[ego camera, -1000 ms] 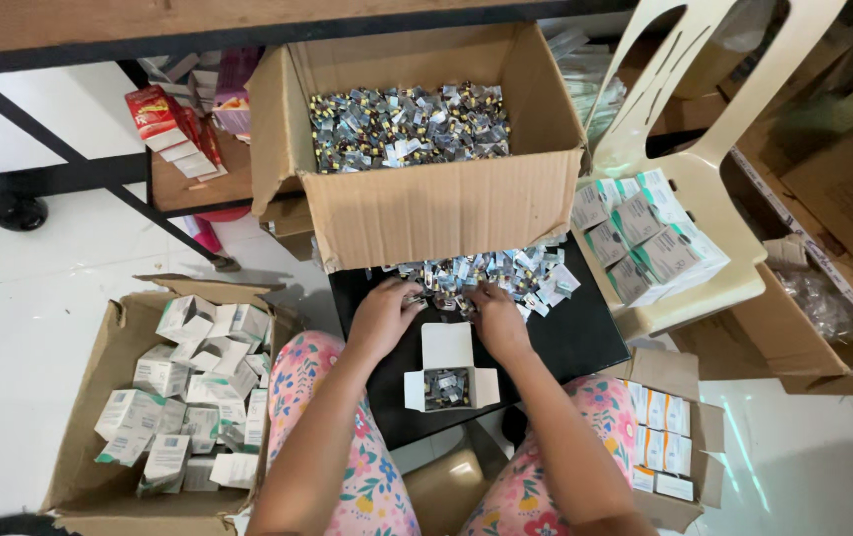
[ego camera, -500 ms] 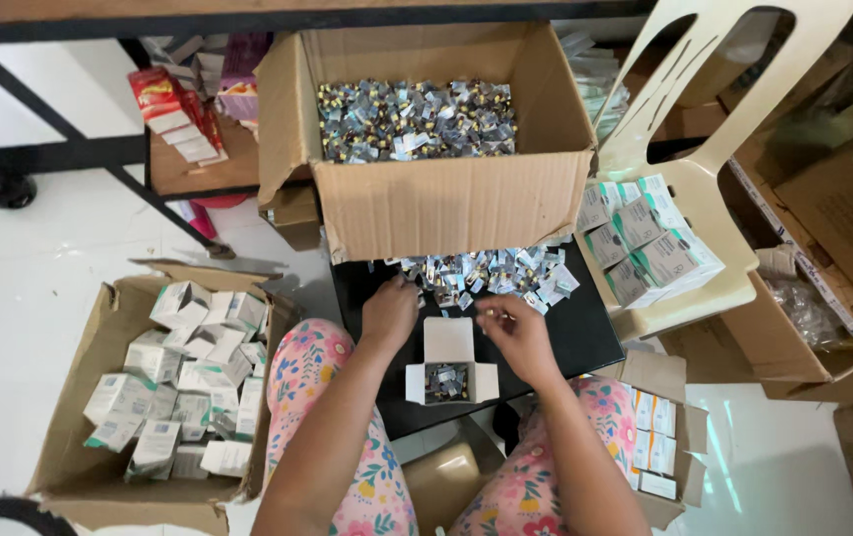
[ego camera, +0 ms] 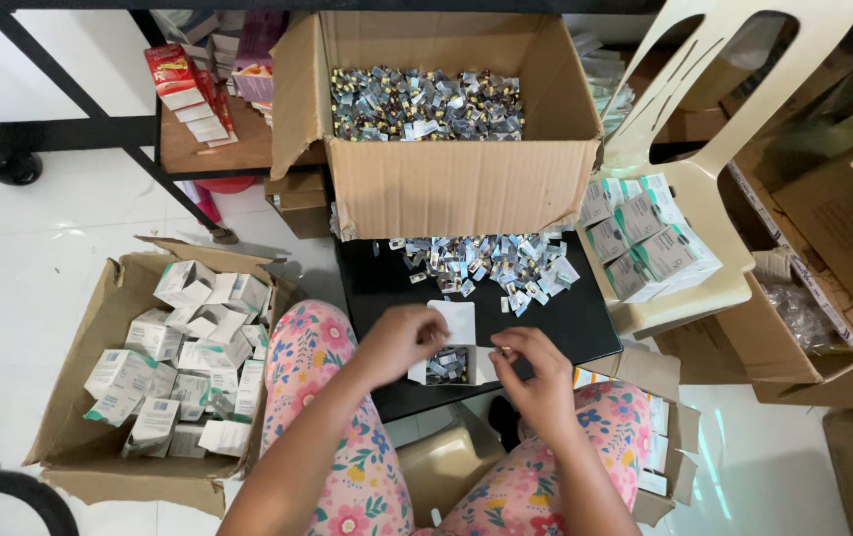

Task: The person sits on a low stool and repeatedly picks small foil-wrapped packets from a pile on a table, placing them into small white boxes. The person then closes the boxes and sets them aside.

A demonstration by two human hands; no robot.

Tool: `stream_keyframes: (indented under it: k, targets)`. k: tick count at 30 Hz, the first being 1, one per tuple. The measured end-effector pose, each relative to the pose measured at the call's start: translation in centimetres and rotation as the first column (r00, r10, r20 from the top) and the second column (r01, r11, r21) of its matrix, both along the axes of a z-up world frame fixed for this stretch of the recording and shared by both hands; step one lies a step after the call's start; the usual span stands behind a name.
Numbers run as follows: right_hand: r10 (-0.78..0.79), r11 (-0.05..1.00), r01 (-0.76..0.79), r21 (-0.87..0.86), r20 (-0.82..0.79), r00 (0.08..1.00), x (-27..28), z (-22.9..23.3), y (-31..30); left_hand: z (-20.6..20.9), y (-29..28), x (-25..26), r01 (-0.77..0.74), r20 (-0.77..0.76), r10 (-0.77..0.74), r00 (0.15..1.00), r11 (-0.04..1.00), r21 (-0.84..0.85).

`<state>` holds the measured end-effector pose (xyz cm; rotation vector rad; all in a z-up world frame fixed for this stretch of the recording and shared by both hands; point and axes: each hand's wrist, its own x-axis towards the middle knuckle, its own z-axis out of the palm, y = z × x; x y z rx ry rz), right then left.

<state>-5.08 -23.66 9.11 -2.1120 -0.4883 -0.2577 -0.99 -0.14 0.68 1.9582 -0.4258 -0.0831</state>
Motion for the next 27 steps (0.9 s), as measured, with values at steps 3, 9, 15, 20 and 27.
stream_keyframes:
  k: [3, 9, 15, 20, 27]
  targets:
    - [0.005, 0.999, -0.004, 0.038, -0.026, 1.0, -0.2, -0.4, 0.8, 1.4, -0.1, -1.6, 0.088, 0.154, -0.11, 0.982, 0.985, 0.147]
    - [0.1, 0.995, -0.099, 0.018, -0.109, 0.989, 0.3, -1.7, 2.5, 1.2, 1.3, 0.7, -0.2, 0.006, 0.2, 0.98, 0.979, 0.026]
    - [0.095, 0.995, -0.095, 0.008, -0.188, 0.978, 1.4, -4.3, 1.7, -1.9, 2.2, 2.1, -0.319, 0.021, 0.319, 0.948, 0.948, -0.005]
    - [-0.122, 0.992, 0.122, -0.016, -0.197, 0.973, 6.4, -6.3, -1.5, -4.2, 2.3, 6.2, -0.33, 0.015, 0.33, 0.944, 0.939, 0.1]
    - [0.005, 0.963, -0.008, -0.27, -0.011, 1.0, 12.9, -11.4, 1.4, -5.9, -2.2, 8.2, -0.285, 0.26, 0.18, 0.949, 0.84, 0.461]
